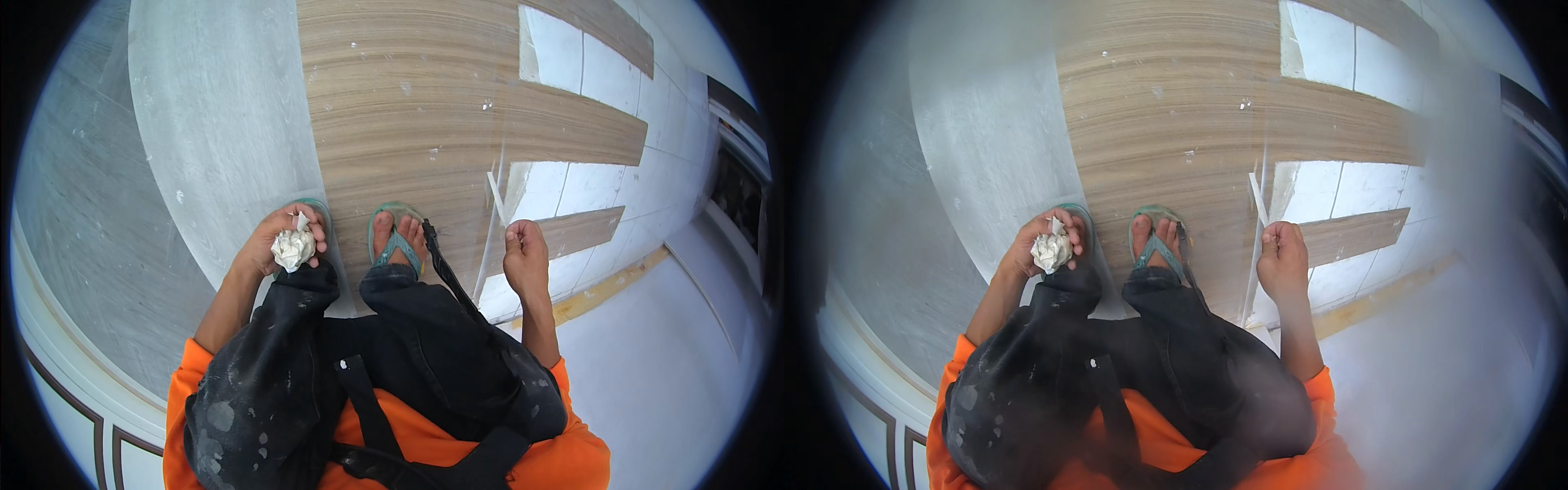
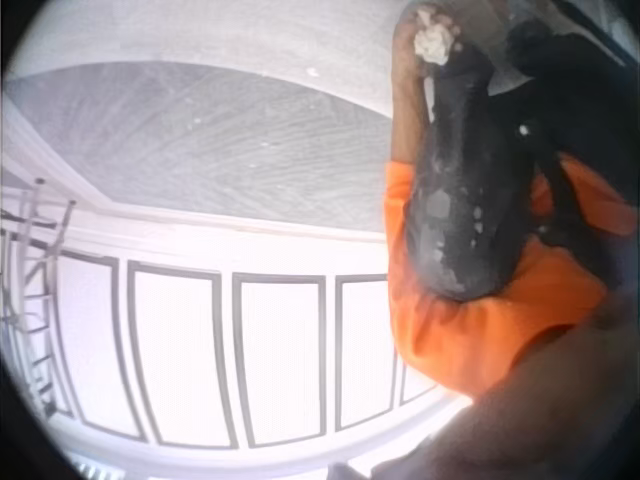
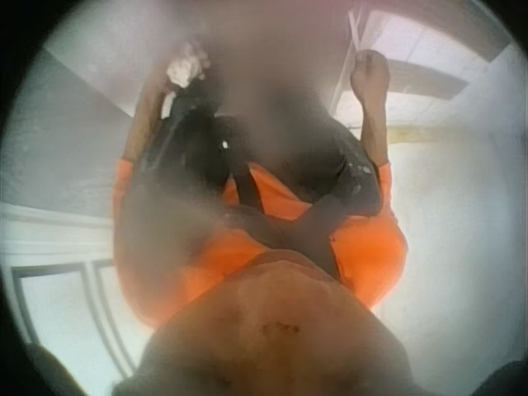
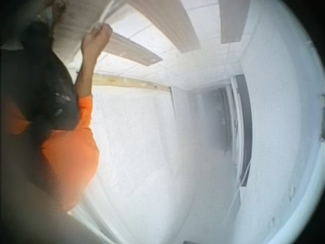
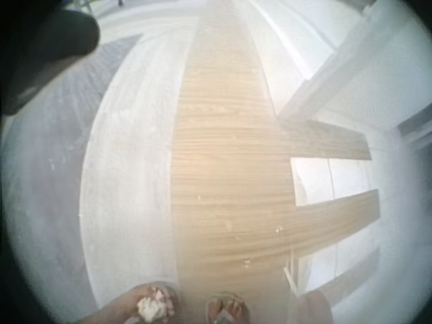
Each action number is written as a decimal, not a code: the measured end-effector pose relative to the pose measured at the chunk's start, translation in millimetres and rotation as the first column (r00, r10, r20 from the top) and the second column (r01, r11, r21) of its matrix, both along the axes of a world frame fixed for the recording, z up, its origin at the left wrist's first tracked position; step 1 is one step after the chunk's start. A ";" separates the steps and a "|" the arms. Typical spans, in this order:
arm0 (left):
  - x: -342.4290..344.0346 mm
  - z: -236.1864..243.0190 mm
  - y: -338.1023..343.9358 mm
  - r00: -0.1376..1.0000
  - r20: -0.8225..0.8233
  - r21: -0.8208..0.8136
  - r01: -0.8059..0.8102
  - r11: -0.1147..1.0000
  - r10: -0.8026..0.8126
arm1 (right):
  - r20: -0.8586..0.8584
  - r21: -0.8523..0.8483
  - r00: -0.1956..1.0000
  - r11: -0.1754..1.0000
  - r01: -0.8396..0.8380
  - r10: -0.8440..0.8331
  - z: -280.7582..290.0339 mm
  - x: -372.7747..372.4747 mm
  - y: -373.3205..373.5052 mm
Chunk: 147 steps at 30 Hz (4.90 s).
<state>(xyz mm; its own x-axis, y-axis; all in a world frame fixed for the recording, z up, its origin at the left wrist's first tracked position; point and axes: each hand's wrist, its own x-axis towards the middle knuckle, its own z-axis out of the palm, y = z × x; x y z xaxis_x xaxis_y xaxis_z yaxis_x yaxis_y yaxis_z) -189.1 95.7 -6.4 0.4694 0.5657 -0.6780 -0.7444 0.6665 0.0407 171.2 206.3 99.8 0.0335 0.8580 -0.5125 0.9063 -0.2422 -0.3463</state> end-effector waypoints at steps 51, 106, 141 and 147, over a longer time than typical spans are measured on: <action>37.4 49.0 82.8 0.914 -0.404 0.009 0.038 0.999 -0.031 | -0.264 0.342 0.617 0.670 -0.659 0.741 3.0 -137.5 13.5; 21.5 5.2 23.6 0.963 -0.230 -0.048 0.131 0.990 -0.139 | -0.092 0.428 0.979 0.895 -0.128 0.184 -114.7 20.0 48.6; 20.5 6.1 25.7 0.964 -0.218 -0.026 0.152 0.988 -0.154 | -0.137 -0.038 0.953 0.960 -0.278 0.271 -75.8 58.2 -12.7; 20.2 5.3 24.5 0.965 -0.217 -0.022 0.146 0.989 -0.147 | -0.033 -0.523 0.867 0.731 -0.439 0.497 -55.7 61.2 23.8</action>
